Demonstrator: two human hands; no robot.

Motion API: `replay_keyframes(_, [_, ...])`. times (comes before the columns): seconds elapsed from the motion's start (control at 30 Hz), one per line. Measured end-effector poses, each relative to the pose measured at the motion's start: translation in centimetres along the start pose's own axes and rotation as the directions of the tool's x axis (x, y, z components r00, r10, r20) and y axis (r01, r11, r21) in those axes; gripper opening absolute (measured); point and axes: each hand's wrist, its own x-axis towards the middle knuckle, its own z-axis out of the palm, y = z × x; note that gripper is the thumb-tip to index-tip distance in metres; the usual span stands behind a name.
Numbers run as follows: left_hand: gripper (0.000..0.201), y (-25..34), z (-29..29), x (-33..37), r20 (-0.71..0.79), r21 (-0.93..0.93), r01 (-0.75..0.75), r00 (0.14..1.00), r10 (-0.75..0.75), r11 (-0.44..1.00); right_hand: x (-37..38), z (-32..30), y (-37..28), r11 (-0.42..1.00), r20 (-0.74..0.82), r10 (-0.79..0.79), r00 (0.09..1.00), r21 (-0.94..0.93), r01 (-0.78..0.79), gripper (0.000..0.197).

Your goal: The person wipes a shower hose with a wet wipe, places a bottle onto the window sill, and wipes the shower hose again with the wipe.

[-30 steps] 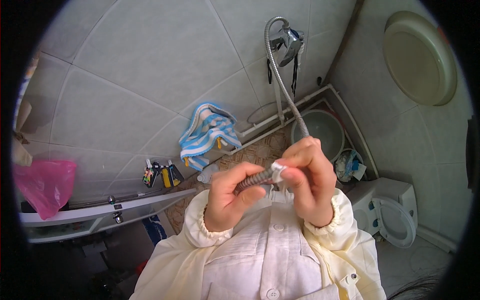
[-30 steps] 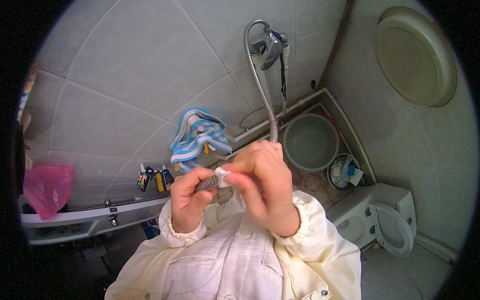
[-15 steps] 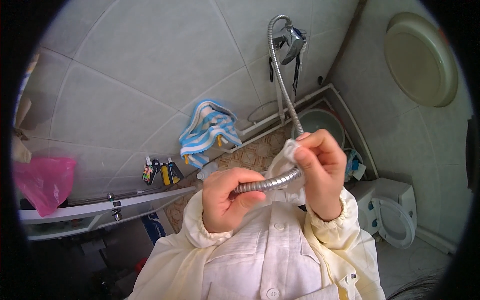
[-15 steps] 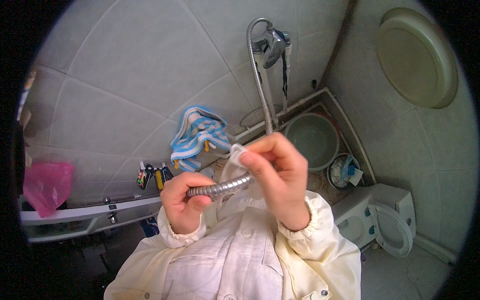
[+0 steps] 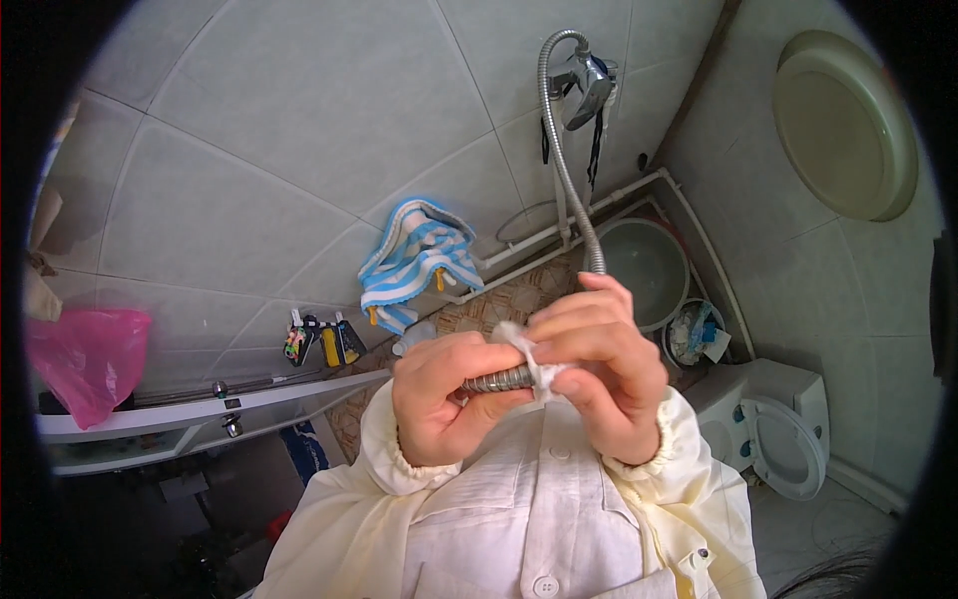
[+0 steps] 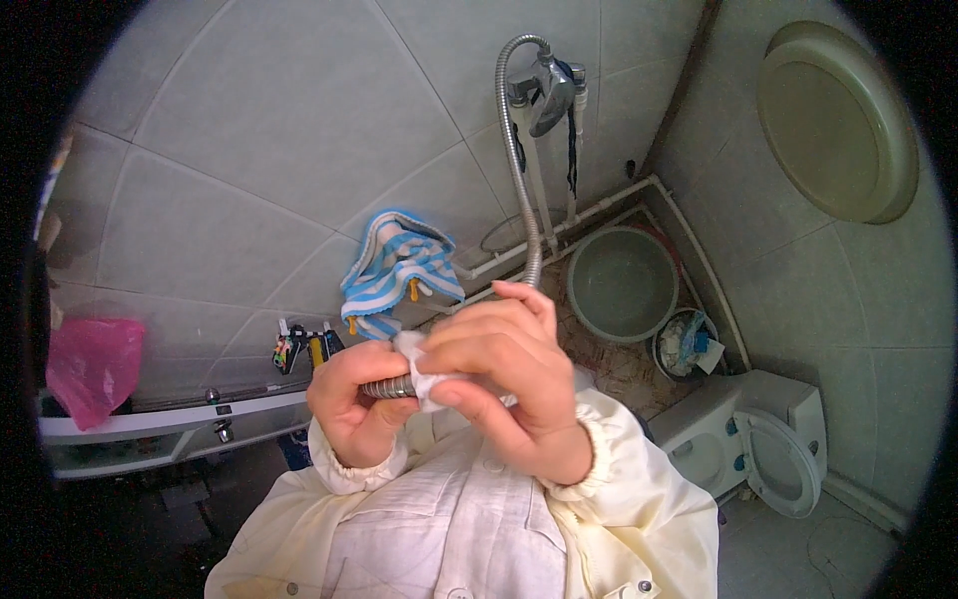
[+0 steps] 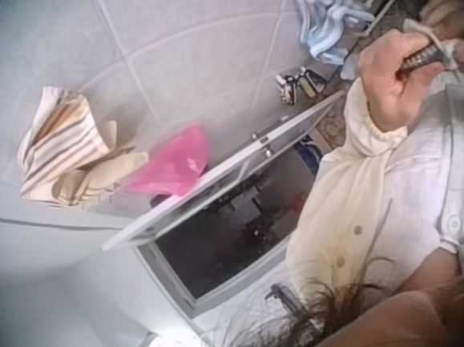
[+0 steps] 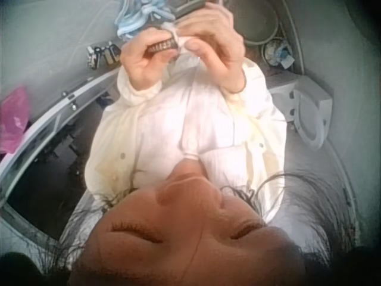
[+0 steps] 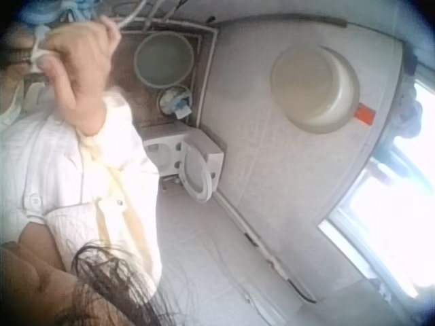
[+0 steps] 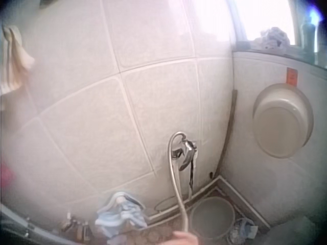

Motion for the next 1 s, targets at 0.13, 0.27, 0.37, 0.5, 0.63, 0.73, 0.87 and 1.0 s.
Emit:
replay_keyframes(0.13, [0.023, -0.1, -0.3, 0.4, 0.016, 0.095, -0.016, 1.0, 0.014, 0.995, -0.4, 0.7, 0.5, 0.993, -0.065, 0.104, 0.992, 0.061, -0.1, 0.008])
replay_keyframes(0.27, [0.024, -0.2, -0.3, 0.1, 0.026, 0.102, -0.053, 0.998, 0.05, 0.993, -0.6, 1.7, 1.5, 0.978, -0.13, 0.119, 0.984, 0.184, -0.094, 0.008])
replay_keyframes(0.37, [0.029, -0.7, -0.2, -0.5, -0.232, -0.087, 0.035, 0.971, -0.055, 0.996, -0.2, 1.4, 2.4, 0.992, -0.067, 0.03, 0.997, 0.122, -0.021, 0.014])
replay_keyframes(0.5, [0.035, -0.8, -1.3, -0.7, -0.271, -0.121, 0.03, 0.961, -0.062, 0.992, 0.2, 0.5, 3.4, 0.997, 0.019, -0.08, 0.997, -0.013, 0.08, 0.019])
replay_keyframes(0.63, [0.044, 0.0, -1.3, -0.7, -0.387, -0.22, 0.052, 0.912, -0.137, 0.974, 0.5, -0.3, 4.2, 0.994, 0.009, -0.109, 0.994, -0.018, 0.109, 0.014])
replay_keyframes(0.73, [0.043, 0.1, -2.0, -0.8, -0.452, -0.287, -0.039, 0.887, -0.099, 0.957, 0.3, -1.0, 5.4, 0.989, 0.015, -0.014, 1.0, -0.147, 0.016, 0.011])
replay_keyframes(0.87, [0.04, 0.5, -3.0, -0.8, -0.433, -0.327, -0.131, 0.901, -0.025, 0.936, -1.0, -0.8, 7.4, 0.938, -0.363, 0.345, 0.866, 0.095, -0.334, 0.003])
replay_keyframes(1.0, [0.038, 0.6, -3.3, -1.0, -0.392, -0.373, -0.133, 0.92, -0.026, 0.918, -0.5, -1.9, 6.8, 0.63, -0.2, 0.712, 0.673, 0.606, -0.487, 0.015])
